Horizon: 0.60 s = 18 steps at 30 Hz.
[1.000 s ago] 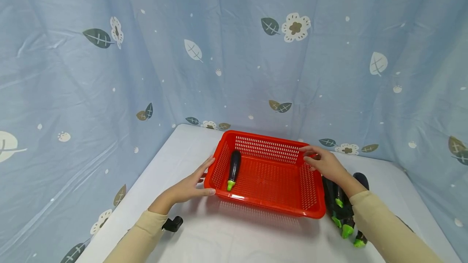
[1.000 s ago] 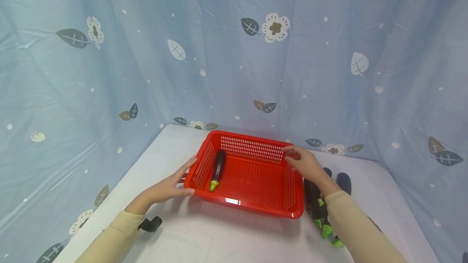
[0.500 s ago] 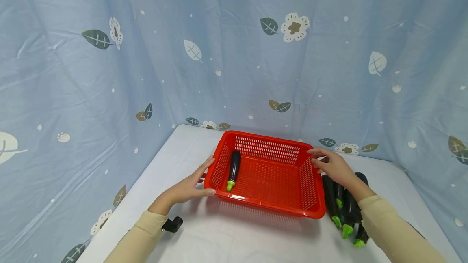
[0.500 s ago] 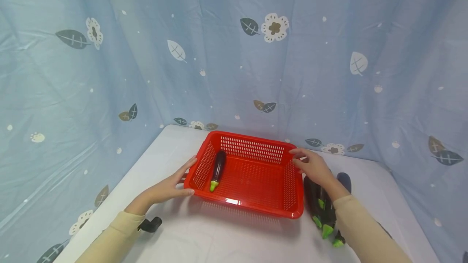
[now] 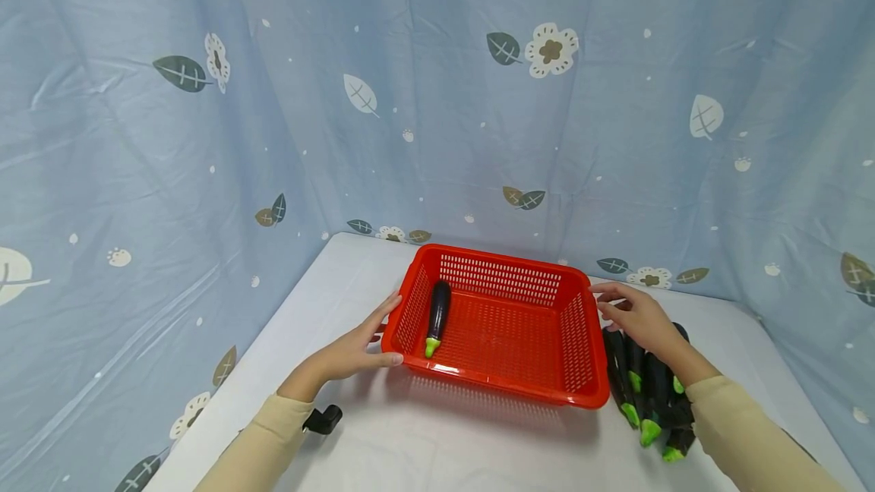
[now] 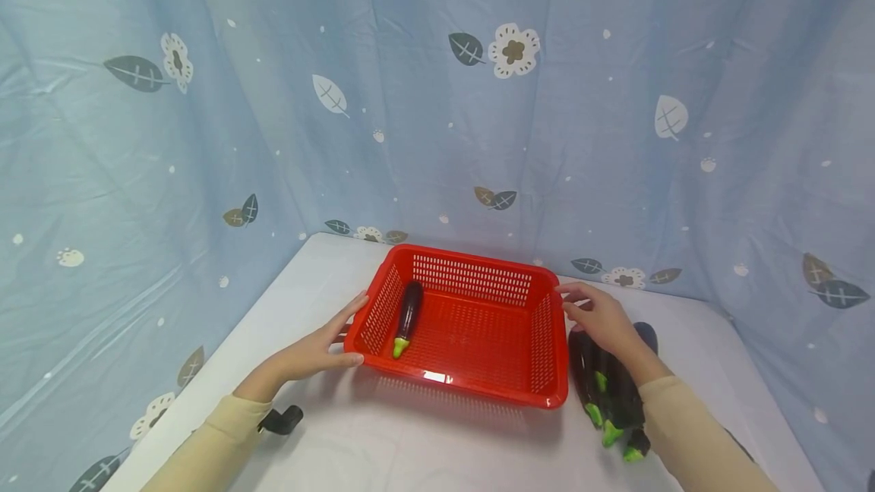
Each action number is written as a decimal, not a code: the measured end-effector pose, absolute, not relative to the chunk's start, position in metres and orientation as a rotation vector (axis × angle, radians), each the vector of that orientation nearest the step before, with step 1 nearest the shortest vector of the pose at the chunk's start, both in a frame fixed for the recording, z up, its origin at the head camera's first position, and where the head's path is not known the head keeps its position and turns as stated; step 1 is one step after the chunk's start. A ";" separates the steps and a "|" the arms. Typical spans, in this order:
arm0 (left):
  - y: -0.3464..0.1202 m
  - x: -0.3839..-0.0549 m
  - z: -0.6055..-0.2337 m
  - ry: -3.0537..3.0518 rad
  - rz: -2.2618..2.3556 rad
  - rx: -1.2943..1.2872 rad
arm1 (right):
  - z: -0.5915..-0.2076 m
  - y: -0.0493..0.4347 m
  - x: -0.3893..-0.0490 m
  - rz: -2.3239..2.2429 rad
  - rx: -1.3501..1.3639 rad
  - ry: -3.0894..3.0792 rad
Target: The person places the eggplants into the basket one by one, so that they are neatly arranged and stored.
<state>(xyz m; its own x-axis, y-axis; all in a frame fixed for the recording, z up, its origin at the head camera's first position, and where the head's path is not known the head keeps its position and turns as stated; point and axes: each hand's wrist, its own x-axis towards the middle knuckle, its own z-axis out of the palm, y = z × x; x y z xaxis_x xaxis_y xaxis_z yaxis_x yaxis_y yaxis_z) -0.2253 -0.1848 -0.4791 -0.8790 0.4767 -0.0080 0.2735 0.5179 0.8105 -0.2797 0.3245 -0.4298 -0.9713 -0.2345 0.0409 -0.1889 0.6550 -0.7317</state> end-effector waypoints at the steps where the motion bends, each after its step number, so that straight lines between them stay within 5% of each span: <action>1: -0.185 -0.225 -0.479 2.529 1.287 0.633 | -0.431 0.326 -0.280 -1.225 -0.350 2.810; 18: -0.185 -0.226 -0.480 2.521 1.277 0.617 | -0.445 0.347 -0.266 -1.181 -0.284 2.837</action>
<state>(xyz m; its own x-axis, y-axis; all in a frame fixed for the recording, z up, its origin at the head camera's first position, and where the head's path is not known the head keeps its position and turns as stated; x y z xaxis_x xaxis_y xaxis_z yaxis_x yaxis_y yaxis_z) -0.2260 -0.1852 -0.4800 -0.8797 0.4747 -0.0294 0.2571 0.5266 0.8103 -0.2661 0.3468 -0.4453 -0.9816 -0.1900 0.0193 -0.1476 0.6904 -0.7083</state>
